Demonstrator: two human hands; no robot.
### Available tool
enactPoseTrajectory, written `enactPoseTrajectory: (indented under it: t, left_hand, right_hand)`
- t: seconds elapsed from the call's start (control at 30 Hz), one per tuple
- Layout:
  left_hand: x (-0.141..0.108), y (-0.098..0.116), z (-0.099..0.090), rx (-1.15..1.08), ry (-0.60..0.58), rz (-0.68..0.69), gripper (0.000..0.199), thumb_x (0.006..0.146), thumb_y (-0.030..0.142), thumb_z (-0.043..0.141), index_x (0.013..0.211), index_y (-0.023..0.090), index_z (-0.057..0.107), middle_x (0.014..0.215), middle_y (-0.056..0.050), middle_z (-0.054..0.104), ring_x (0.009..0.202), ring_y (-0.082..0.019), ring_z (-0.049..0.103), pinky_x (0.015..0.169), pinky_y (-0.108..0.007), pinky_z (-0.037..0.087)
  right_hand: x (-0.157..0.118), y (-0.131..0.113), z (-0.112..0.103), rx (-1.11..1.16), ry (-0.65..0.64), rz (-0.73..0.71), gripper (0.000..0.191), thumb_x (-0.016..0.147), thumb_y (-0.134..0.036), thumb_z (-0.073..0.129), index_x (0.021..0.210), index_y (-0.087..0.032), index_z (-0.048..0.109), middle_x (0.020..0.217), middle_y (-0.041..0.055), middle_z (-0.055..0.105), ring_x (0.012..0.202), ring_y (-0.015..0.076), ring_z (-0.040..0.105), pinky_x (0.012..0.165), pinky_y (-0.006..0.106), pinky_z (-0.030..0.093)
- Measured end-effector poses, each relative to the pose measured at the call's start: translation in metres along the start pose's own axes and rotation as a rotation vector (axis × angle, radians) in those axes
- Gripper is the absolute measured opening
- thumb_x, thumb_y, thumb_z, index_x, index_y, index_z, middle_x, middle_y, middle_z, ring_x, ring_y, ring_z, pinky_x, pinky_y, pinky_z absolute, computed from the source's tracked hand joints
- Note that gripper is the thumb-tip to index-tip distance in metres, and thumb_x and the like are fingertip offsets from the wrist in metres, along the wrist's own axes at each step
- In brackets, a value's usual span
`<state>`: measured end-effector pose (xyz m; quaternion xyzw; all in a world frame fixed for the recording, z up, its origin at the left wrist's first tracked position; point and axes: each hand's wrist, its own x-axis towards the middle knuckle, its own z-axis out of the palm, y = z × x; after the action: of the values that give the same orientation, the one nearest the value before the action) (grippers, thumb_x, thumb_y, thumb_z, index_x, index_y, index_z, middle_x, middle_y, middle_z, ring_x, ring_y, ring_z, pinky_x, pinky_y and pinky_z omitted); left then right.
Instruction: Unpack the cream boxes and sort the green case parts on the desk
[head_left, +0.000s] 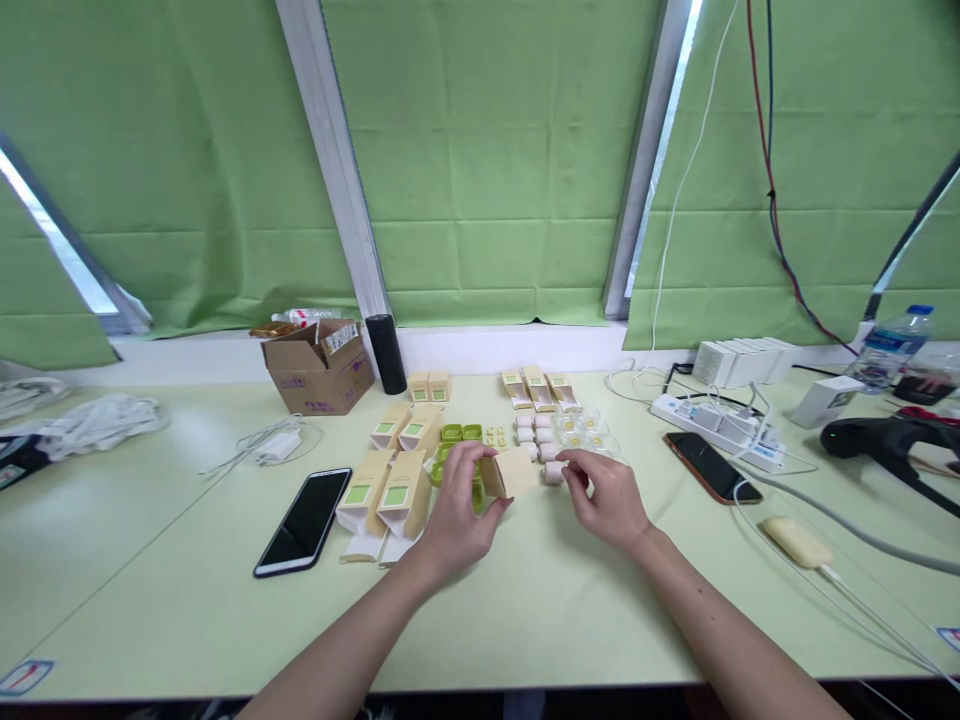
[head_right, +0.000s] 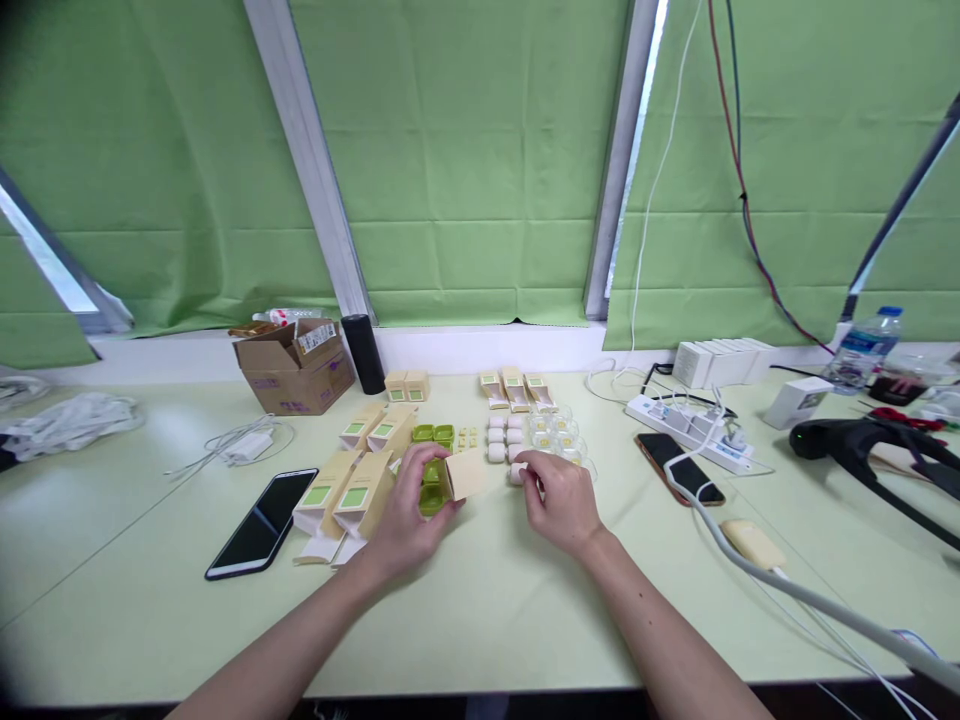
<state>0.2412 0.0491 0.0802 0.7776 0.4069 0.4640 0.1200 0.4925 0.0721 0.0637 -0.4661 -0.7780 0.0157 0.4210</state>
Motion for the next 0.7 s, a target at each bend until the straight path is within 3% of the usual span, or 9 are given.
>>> enactPoseTrajectory:
  t: [0.17,0.33,0.47,0.7]
  left_hand:
    - [-0.002,-0.006,0.000,0.132,0.083,0.140,0.056,0.085,0.009,0.065,0.133,0.029,0.044,0.128,-0.011,0.049,0.124,-0.031,0.055,0.102,-0.051,0.052]
    - [0.001,-0.008,0.001,0.238,0.137,0.229,0.051,0.089,0.013,0.068,0.131,0.029,0.045,0.122,-0.010,0.050,0.117,-0.030,0.057,0.097,-0.051,0.055]
    - [0.003,-0.008,0.001,0.349,0.177,0.313,0.046,0.092,0.017,0.068,0.130,0.029,0.046,0.117,-0.008,0.052,0.112,-0.029,0.059,0.092,-0.049,0.058]
    - [0.003,-0.011,0.001,0.433,0.176,0.352,0.042,0.092,0.013,0.066,0.128,0.029,0.050,0.113,-0.008,0.056,0.107,-0.028,0.063,0.090,-0.048,0.058]
  right_hand:
    - [0.003,-0.018,0.002,0.112,0.052,0.005,0.020,0.100,-0.024,0.049,0.113,-0.022,0.064,0.084,0.0046,0.072,0.068,0.0194,0.067,0.064,0.031,0.054]
    - [0.012,-0.044,0.001,0.284,0.035,-0.047,0.033,0.097,-0.023,0.054,0.130,-0.024,0.055,0.110,0.0104,0.071,0.094,0.0252,0.070,0.071,0.036,0.061]
    - [0.019,-0.059,0.004,0.230,-0.035,-0.135,0.051,0.095,-0.020,0.056,0.144,-0.024,0.044,0.125,0.0136,0.067,0.109,0.0296,0.067,0.084,0.044,0.062]
    - [0.019,-0.062,0.016,0.189,-0.075,-0.161,0.058,0.095,-0.016,0.053,0.150,-0.022,0.035,0.137,0.0172,0.062,0.119,0.0325,0.064,0.093,0.050,0.060]
